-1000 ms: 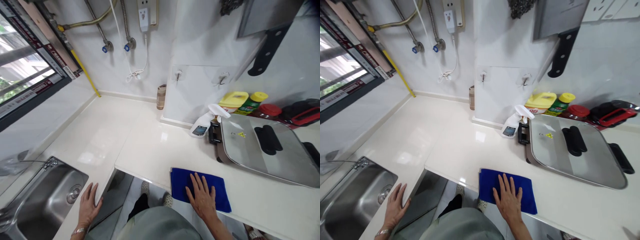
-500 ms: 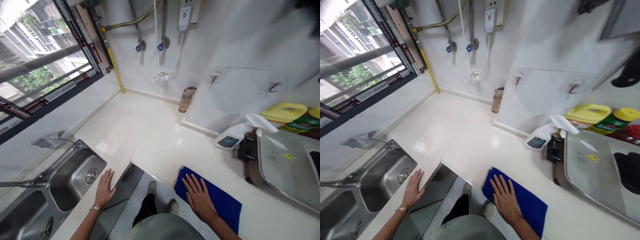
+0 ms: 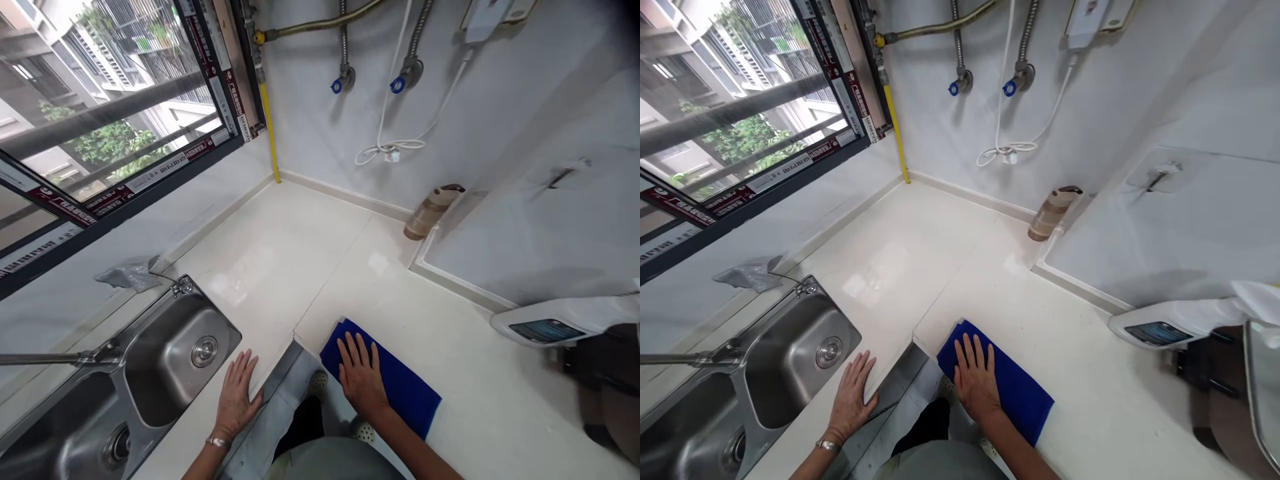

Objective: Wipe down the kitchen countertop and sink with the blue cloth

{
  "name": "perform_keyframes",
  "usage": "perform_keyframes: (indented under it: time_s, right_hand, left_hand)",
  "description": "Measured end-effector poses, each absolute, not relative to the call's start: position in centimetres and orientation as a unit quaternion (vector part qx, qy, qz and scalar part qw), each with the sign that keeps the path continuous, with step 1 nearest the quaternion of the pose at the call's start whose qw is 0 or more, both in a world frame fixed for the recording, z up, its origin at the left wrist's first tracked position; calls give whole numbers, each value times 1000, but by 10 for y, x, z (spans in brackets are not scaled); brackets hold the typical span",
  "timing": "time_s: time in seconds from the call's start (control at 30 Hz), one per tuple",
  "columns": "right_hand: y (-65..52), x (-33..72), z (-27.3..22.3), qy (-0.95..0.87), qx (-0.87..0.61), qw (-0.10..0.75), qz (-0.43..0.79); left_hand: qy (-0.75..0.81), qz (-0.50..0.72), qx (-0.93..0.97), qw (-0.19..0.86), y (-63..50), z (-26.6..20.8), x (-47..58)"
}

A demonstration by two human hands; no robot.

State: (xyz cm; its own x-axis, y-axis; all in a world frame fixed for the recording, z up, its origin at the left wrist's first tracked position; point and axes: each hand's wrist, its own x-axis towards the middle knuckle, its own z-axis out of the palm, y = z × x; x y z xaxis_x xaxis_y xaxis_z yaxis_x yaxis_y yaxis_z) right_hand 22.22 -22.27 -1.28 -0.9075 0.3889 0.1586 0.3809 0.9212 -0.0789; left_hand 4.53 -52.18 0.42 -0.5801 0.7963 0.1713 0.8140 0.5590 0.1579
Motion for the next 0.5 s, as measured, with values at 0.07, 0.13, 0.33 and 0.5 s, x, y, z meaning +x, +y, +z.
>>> perform_keyframes:
  time_s: [0.07,0.13,0.33,0.5]
  right_hand:
    - [-228,200,-13,-978,-186,86,26]
    - [-234,178,-14,-981,-174,84,31]
    - [-248,113,-20,-987,-121,76,70]
    - [-241,72,-7,-987,-82,64,121]
  left_hand:
    - [-883,-111,-454,35,-522,4,45]
    - [-885,-111,-451,32,-523,4,45]
    - [-882,-126,-454,32,-524,4,44]
    - [-881,-128,-454,36,-528,0,41]
